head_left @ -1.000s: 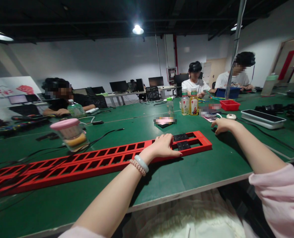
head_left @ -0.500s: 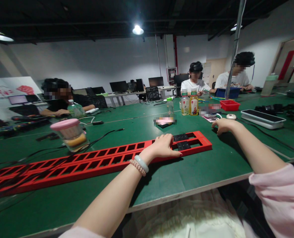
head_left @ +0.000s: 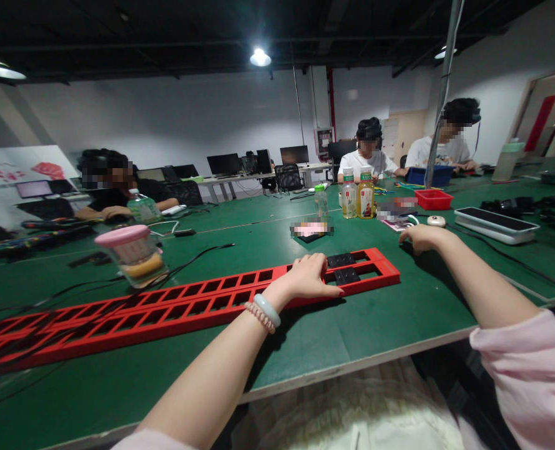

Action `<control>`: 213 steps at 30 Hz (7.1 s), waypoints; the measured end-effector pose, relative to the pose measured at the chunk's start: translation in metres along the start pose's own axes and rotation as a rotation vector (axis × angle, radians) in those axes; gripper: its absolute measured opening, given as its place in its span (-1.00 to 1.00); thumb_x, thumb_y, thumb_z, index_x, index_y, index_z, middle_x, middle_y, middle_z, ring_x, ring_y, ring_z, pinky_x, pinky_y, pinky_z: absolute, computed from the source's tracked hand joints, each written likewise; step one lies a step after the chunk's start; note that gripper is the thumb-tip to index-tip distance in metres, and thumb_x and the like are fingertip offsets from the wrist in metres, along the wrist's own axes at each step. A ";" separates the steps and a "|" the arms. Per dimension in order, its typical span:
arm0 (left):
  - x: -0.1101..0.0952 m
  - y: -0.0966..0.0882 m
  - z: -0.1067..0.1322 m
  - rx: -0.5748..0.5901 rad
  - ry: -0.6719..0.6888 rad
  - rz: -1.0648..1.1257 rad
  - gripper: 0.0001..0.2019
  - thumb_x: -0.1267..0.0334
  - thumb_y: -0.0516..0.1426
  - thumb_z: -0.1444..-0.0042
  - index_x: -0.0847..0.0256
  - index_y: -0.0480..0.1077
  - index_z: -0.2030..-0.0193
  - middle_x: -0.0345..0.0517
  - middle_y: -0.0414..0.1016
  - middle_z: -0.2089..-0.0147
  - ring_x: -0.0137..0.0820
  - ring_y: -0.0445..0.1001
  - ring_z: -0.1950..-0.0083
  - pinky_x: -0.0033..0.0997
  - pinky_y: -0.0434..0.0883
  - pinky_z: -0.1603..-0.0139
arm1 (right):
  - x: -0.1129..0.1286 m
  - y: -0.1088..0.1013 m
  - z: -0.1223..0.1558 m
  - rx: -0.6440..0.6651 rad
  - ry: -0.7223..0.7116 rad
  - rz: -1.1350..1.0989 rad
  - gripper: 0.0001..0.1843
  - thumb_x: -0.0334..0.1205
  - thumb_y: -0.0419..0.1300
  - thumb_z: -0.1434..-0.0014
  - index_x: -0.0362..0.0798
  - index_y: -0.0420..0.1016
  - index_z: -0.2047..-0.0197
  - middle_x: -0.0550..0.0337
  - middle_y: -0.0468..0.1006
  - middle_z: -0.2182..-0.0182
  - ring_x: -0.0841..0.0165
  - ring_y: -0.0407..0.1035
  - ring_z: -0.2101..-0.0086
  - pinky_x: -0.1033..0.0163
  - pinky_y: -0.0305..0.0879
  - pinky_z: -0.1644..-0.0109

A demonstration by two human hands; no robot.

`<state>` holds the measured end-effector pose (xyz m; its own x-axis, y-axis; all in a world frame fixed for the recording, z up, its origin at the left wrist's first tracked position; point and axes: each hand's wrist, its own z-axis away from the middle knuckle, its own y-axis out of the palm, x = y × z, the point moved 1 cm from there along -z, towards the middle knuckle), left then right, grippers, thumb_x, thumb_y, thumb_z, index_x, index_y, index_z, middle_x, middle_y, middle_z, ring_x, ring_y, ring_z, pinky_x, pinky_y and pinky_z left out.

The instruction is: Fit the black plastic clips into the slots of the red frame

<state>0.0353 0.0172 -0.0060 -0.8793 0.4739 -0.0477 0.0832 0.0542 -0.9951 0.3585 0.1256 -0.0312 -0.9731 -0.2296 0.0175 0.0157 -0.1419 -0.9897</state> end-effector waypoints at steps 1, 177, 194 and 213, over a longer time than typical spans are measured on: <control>0.000 0.000 0.000 -0.002 0.001 -0.001 -0.42 -0.29 0.12 0.29 0.16 0.21 0.28 -0.08 0.33 0.22 -0.18 0.32 0.20 -0.30 0.23 0.23 | 0.000 0.000 0.000 0.002 -0.007 0.003 -0.34 -0.55 0.18 0.24 -0.02 0.41 -0.01 0.03 0.52 0.16 0.14 0.40 0.17 0.20 0.33 0.17; 0.000 0.001 -0.001 -0.002 0.024 0.000 -0.39 -0.33 0.09 0.28 0.15 0.20 0.27 -0.07 0.34 0.19 -0.15 0.32 0.16 -0.29 0.23 0.23 | 0.119 -0.023 0.059 -0.165 -0.735 -0.295 -0.54 0.02 0.22 0.08 -0.10 0.51 0.16 0.12 0.42 0.39 0.36 0.29 0.40 0.32 0.18 0.37; -0.001 0.000 -0.001 0.026 0.011 0.009 -0.35 -0.33 0.08 0.27 0.15 0.20 0.17 -0.07 0.32 0.16 -0.16 0.30 0.16 -0.28 0.21 0.20 | 0.121 -0.018 0.056 -0.197 -0.699 -0.342 -0.49 0.07 0.27 0.15 -0.08 0.53 0.17 0.15 0.34 0.38 0.41 0.25 0.44 0.33 0.16 0.39; -0.001 0.001 -0.001 0.003 0.023 0.001 -0.37 -0.34 0.08 0.27 0.16 0.21 0.24 -0.07 0.33 0.17 -0.17 0.31 0.17 -0.29 0.21 0.22 | 0.122 -0.017 0.053 -0.160 -0.742 -0.296 -0.51 0.08 0.23 0.10 -0.11 0.54 0.20 0.16 0.31 0.44 0.41 0.21 0.45 0.34 0.09 0.42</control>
<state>0.0368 0.0177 -0.0070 -0.8680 0.4943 -0.0471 0.0832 0.0513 -0.9952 0.2514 0.0483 -0.0049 -0.5254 -0.7903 0.3154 -0.3063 -0.1702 -0.9366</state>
